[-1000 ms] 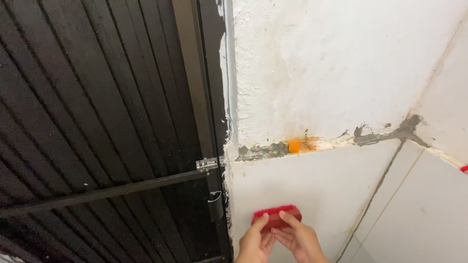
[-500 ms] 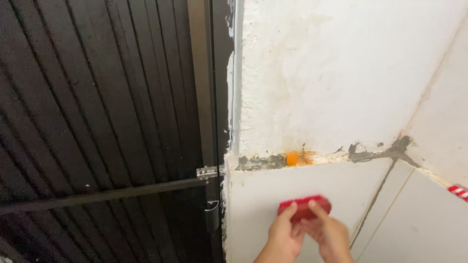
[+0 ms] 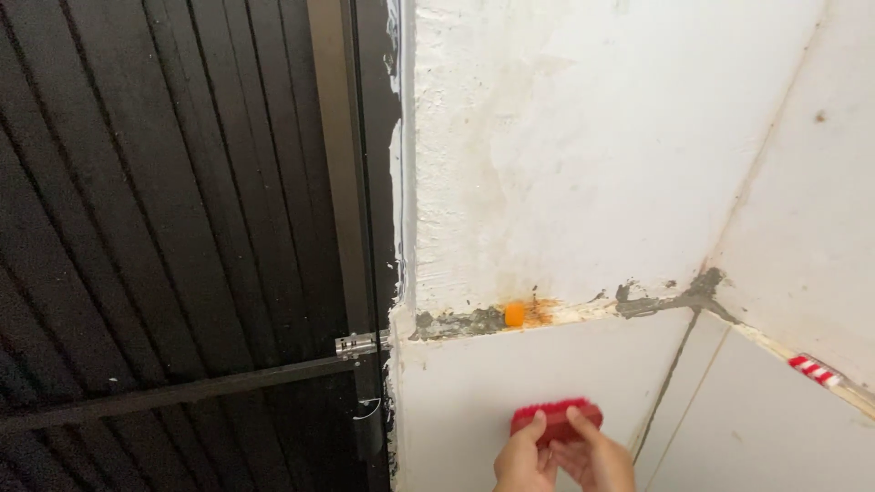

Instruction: The person is scrubbing the bathroom wall and tiles with a red brush and water.

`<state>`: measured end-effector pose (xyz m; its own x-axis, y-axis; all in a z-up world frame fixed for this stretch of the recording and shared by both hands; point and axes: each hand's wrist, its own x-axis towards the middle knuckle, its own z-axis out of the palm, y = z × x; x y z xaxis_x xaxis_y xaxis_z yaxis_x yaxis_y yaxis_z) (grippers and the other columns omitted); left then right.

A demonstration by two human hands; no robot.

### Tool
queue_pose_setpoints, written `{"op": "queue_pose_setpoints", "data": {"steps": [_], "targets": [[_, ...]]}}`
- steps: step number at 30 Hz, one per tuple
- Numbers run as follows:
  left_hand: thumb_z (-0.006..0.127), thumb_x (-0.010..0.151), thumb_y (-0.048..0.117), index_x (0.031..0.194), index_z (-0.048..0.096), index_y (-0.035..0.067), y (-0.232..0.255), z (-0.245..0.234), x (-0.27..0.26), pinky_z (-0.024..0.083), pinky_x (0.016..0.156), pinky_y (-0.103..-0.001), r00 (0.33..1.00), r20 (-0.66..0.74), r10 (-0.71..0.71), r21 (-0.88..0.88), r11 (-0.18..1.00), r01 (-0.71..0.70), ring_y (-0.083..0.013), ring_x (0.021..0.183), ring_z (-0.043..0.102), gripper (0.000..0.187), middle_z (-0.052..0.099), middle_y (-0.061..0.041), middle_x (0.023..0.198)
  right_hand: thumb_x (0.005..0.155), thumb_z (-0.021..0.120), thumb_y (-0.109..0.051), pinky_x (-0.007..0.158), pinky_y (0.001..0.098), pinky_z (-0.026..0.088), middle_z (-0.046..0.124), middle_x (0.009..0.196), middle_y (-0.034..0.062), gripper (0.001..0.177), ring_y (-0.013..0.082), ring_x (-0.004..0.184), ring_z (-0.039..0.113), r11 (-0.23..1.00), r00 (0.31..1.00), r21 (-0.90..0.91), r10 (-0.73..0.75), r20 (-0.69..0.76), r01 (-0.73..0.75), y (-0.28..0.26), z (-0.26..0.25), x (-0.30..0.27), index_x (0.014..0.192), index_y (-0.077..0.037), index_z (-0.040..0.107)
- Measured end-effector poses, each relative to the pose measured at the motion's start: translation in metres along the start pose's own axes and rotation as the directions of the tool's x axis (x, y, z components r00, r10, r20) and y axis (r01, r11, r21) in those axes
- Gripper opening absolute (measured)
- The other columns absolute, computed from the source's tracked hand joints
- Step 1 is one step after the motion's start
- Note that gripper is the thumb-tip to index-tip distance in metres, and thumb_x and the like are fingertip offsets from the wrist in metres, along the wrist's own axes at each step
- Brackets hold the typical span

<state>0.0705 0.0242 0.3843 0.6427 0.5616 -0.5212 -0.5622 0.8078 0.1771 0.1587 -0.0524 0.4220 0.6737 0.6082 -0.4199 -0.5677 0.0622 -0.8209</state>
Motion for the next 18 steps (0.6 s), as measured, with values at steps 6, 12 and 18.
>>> {"op": "queue_pose_setpoints", "data": {"steps": [6,12,18], "targets": [[0.076,0.086,0.017,0.117,0.069,0.003,-0.028,-0.089,0.096,0.064,0.087,-0.047,0.997,0.077,-0.033,-0.022,0.999,0.035,-0.0344,0.099,0.077,0.036,0.078,-0.019,0.11,0.08,0.082,-0.035,0.072,0.0378,0.06,0.075,0.089,0.0165,0.04,0.027,0.075,0.071,0.963,0.963,-0.031,0.268,-0.033,-0.269,0.057,-0.051,0.061,0.106,-0.006,0.071],[0.084,0.085,0.018,0.116,0.069,0.014,-0.037,0.012,0.045,0.052,0.084,-0.039,0.994,-0.095,-0.048,0.046,0.998,0.053,-0.0253,0.094,0.07,0.035,0.075,-0.007,0.108,0.081,0.08,-0.033,0.064,0.0378,0.058,0.073,0.08,0.0133,0.036,0.0252,0.066,0.068,0.996,0.995,-0.044,-0.085,-0.043,0.083,-0.024,-0.03,0.016,0.101,-0.004,0.072],[0.083,0.086,0.017,0.115,0.068,0.012,-0.015,0.172,-0.075,0.053,0.086,-0.033,0.992,0.115,-0.048,0.029,0.999,0.045,-0.0213,0.094,0.066,0.033,0.072,-0.008,0.107,0.085,0.082,-0.029,0.063,0.0351,0.054,0.071,0.084,0.0124,0.039,0.0231,0.067,0.065,0.934,0.933,-0.049,-0.355,-0.054,0.353,-0.168,0.03,-0.055,0.099,0.005,0.069]]}}
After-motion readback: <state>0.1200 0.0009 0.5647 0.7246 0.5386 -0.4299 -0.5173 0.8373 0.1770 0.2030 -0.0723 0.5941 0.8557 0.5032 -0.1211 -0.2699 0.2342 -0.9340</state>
